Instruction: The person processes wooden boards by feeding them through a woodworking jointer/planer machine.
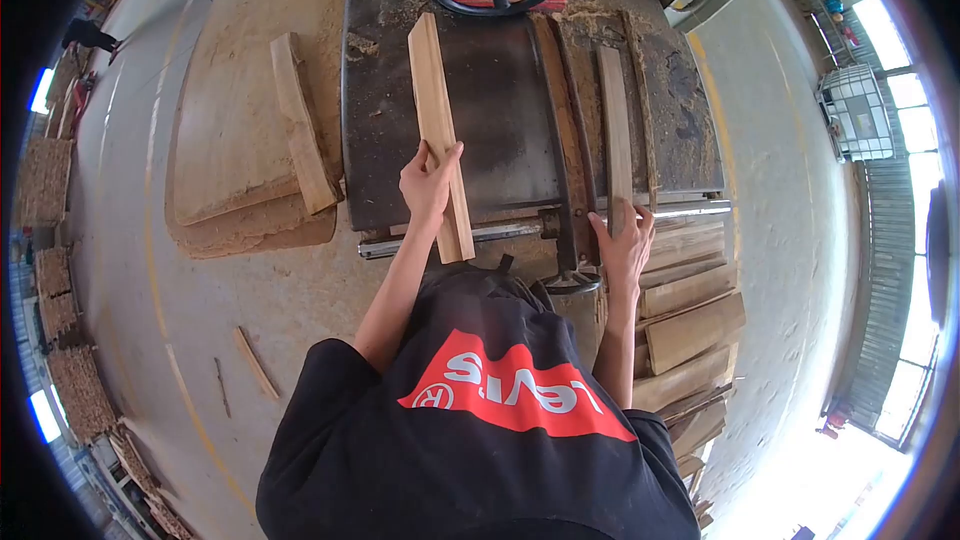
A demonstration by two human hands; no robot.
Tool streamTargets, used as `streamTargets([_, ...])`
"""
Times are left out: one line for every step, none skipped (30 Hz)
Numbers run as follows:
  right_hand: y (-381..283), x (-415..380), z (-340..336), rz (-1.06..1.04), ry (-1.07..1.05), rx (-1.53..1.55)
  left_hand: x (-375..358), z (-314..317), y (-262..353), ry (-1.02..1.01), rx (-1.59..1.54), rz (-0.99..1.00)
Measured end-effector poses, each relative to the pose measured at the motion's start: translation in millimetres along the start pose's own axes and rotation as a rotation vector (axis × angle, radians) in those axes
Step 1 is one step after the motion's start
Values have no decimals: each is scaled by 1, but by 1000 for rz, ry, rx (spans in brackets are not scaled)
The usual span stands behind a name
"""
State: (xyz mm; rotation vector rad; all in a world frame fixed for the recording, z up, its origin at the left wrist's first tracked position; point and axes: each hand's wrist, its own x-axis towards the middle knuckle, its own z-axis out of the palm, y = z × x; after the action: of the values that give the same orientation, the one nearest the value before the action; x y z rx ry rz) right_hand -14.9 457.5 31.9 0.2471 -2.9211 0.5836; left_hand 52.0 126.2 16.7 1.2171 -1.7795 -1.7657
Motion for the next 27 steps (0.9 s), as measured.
streamTargets([0, 2, 0, -11, 2, 5, -3, 0, 2, -11, 58, -4])
streamTargets([17, 6, 14, -20, 56, 132, -6, 0, 5, -23, 115, -5])
streamTargets([18, 5, 14, 52, 1, 156, -10, 1, 2, -8, 302, 91])
streamTargets([18, 5, 13, 122, -51, 180, -17, -1, -1, 8, 485, 190])
streamTargets([20, 7, 11, 191, -99, 205, -21, -3, -4, 27, 665, 294])
streamTargets([26, 6, 16, 172, -124, 168, -24, -10, -2, -144, 723, 221])
streamTargets([35, 8, 17, 151, -132, 247, -32, -10, -1, -206, 773, 230])
streamTargets([38, 9, 15, 128, -146, 326, -44, -15, 8, -266, 825, 234])
streamTargets([39, 9, 14, 101, -167, 407, -57, -21, 10, -320, 879, 233])
streamTargets([37, 10, 17, 114, -119, 476, -68, -23, 7, -369, 956, 291])
streamTargets([36, 12, 21, 164, -83, 690, -76, -23, 2, -410, 1036, 350])
streamTargets([22, 12, 10, 142, -74, 636, -80, -25, -3, -450, 1121, 409])
streamTargets([10, 8, -1, 128, -65, 581, -80, -27, -18, -414, 1092, 507])
streamTargets([-1, 3, -6, 56, -24, 584, -76, -27, -38, -384, 1065, 608])
streamTargets([-15, 0, -14, 51, -63, 589, -72, -27, -50, -357, 1034, 713])
streamTargets([-30, -4, -22, 47, -101, 592, -71, -27, -52, -359, 934, 741])
streamTargets([-40, -9, -24, 47, -140, 593, -70, -24, -55, -368, 903, 742])
streamTargets([-46, -12, -16, -65, -81, 596, -69, -20, -57, -380, 875, 742])
streamTargets([-51, -13, -10, -121, -71, 576, -67, -18, -58, -391, 853, 746])
streamTargets([-61, -13, -6, -174, -57, 559, -66, -15, -57, -413, 846, 753])
streamTargets([-71, -13, -3, -224, -39, 542, -64, -13, -56, -422, 856, 768])
streamTargets([-81, -12, -3, -156, -142, 542, -63, -11, -56, -435, 864, 784])
streamTargets([-87, -13, 6, -136, -150, 489, -62, -8, -55, -450, 867, 803])
streamTargets([-91, -13, 18, -116, -160, 430, -62, -5, -54, -478, 865, 819])
streamTargets([-94, -13, 30, -95, -172, 370, -63, -2, -54, -501, 854, 831])
streamTargets([-100, -15, 38, -125, -149, 475, -64, 2, -52, -525, 842, 841])
streamTargets([-103, -15, 43, -233, -71, 428, -64, 5, -51, -547, 828, 850])
